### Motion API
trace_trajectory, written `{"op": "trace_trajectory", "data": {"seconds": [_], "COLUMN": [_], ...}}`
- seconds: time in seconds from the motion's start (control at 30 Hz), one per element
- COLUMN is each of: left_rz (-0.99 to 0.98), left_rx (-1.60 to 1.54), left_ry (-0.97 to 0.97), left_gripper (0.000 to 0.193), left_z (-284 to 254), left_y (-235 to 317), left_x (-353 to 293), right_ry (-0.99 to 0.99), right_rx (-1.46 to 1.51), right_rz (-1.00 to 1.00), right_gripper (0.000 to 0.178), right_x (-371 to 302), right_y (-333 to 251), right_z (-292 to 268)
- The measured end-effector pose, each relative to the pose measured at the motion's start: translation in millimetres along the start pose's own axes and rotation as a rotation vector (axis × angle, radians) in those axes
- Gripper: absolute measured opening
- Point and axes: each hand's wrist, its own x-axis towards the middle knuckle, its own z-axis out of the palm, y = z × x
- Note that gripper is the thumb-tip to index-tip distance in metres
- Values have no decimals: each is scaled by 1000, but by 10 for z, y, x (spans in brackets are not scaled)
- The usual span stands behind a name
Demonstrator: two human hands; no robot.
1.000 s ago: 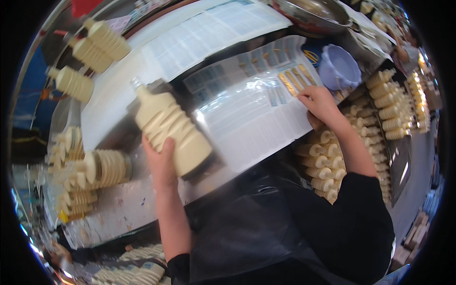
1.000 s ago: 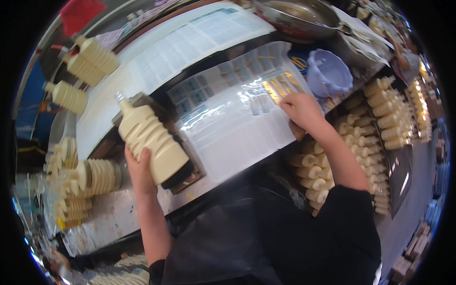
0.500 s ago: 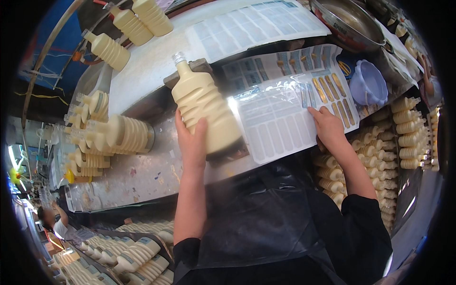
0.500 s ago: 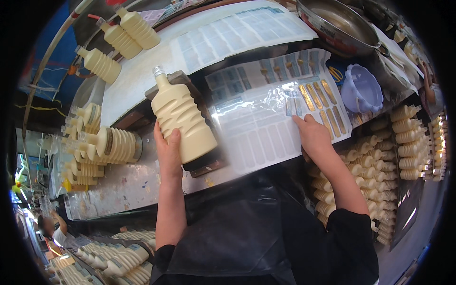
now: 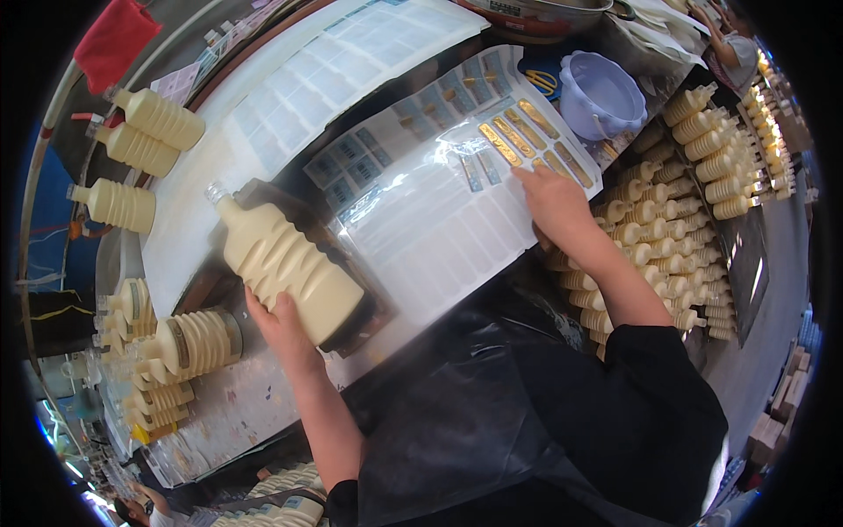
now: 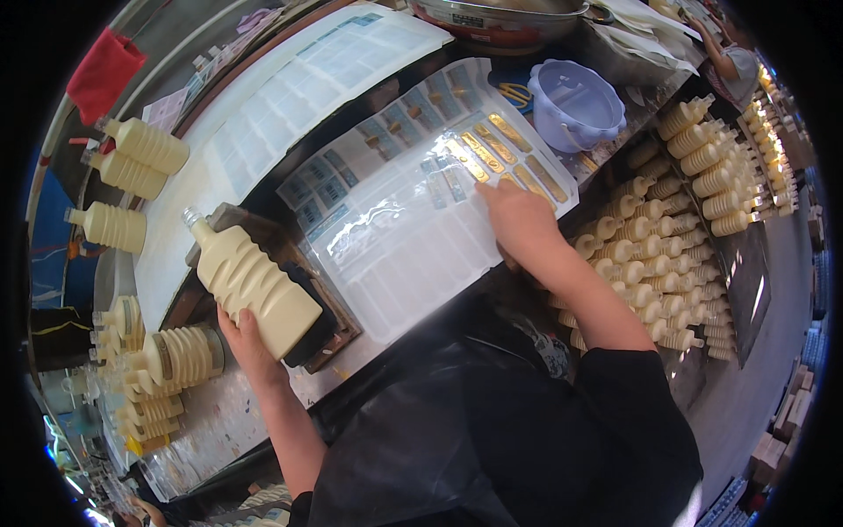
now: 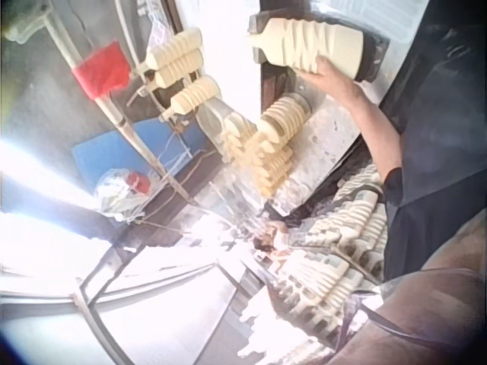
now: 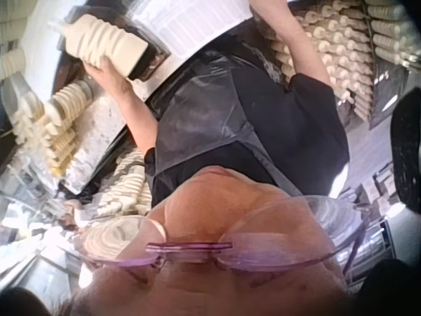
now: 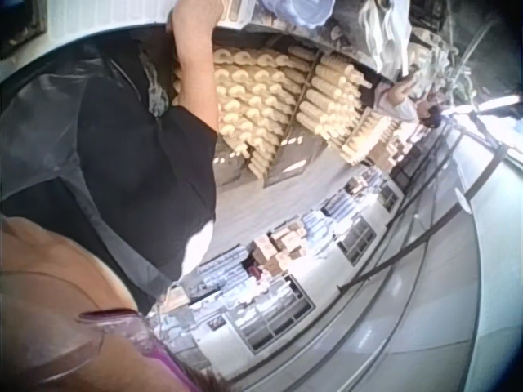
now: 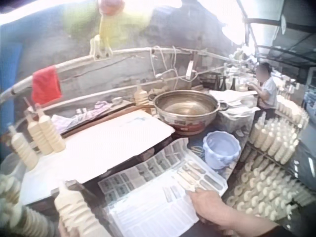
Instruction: The person applies rectangular labels to the necks of cream-colored plastic bottles. They pick up each bottle, place a label on the neck, smooth it down, and set the bottle aside. The process is repeated for multiple bottles.
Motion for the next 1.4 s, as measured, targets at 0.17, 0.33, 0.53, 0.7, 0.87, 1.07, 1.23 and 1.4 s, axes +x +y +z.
{"op": "trace_trajectory", "data": {"seconds": [0.17, 0.33, 0.53, 0.7, 0.87, 1.07, 1.23, 1.4], "left_rz": [0, 8, 12, 7, -2, -26, 12, 482], "left_rx": [-49, -51, -45, -64, -13, -28, 106, 526], "left_ry": [-36, -47, -30, -51, -28, -46, 39, 122], "left_gripper": [71, 70, 70, 72, 74, 76, 78, 69], "left_z": [46, 23, 16, 12, 18, 26, -20, 133], "left_y": [69, 71, 58, 28, 51, 94, 84, 352], "left_x": [-23, -21, -30, -3, -15, -9, 2, -221], "right_ry": [4, -5, -79, -150, -314, -125, -229, -259], "right_rx": [-3, 40, -31, -130, -62, -25, -135, -137], "right_rz": [37, -21, 52, -40, -43, -55, -61, -78], "right_gripper": [36, 35, 40, 42, 46, 47, 52, 62], "right_x": [67, 109, 144, 16, -327, 244, 235, -435], "right_y": [174, 90, 1, 104, -45, 222, 185, 62], "right_z": [-4, -15, -40, -8, -180, -42, -42, -88]}}
